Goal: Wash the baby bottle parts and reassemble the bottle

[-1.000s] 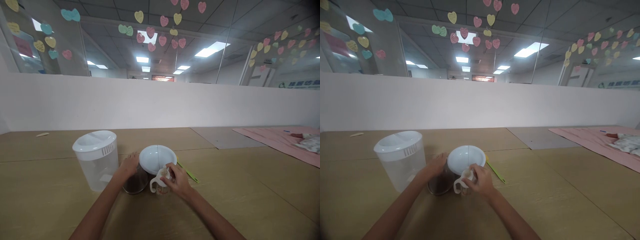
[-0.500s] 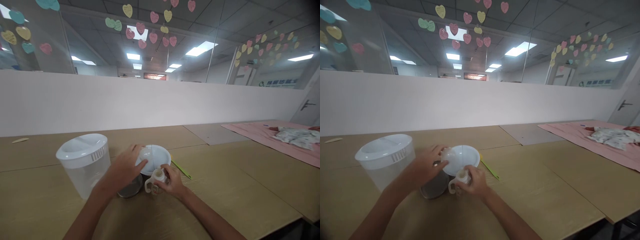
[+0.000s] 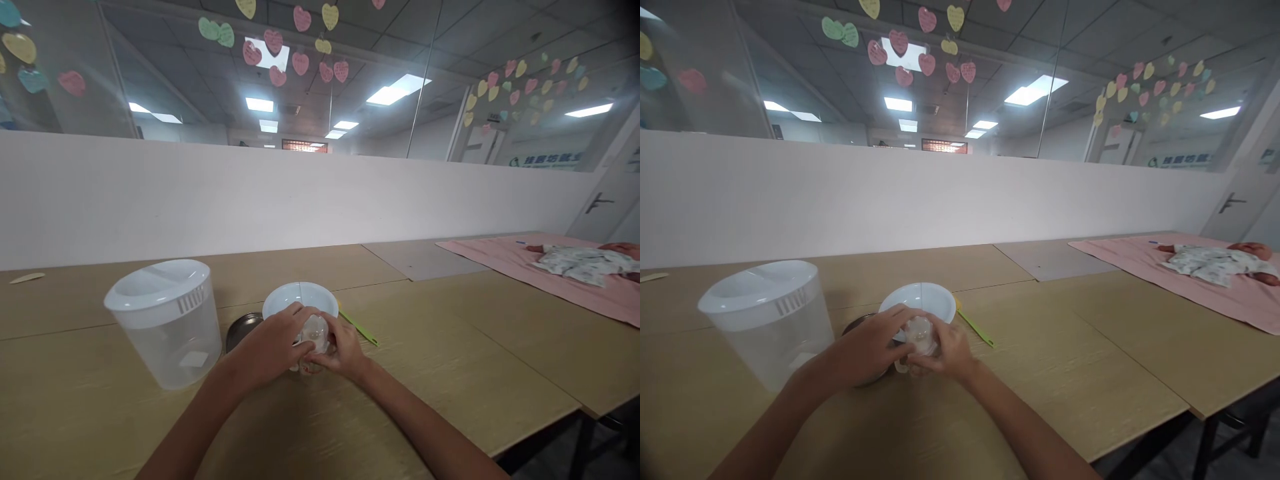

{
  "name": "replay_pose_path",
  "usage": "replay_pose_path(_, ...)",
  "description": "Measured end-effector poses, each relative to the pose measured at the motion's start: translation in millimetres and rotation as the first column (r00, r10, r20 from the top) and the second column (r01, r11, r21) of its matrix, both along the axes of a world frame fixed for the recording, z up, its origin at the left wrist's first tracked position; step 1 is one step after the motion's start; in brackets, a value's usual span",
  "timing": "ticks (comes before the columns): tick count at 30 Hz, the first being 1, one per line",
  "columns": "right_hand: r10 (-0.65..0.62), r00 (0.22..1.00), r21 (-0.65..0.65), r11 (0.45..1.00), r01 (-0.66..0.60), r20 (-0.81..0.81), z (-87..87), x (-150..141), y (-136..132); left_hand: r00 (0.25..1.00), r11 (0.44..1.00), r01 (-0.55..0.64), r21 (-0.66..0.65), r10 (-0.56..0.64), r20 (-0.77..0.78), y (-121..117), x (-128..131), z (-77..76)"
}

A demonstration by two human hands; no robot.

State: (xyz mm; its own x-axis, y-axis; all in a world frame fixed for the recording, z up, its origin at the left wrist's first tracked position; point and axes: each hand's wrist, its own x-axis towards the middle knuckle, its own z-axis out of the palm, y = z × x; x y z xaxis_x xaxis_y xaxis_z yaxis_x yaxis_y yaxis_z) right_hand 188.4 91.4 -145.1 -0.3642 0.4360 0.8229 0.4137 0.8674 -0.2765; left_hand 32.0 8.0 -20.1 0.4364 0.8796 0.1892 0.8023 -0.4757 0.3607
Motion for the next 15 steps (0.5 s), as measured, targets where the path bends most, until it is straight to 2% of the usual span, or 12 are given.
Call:
replay_pose_path(6,-0.021,0.999,0.097,0.995,0.017,0.038,5.5,3.4,2.1,0.999,1.0,-0.017,-0.002,0.017,-0.027,8.6,-0.8,-5.9)
replay_pose_path(15,-0.044,0.999,0.029,0.999,0.044,-0.005,11.0,-0.9,-7.9,0.999,0.999,-0.043,-0.015,0.043,-0.014,14.9,0.6,-8.4)
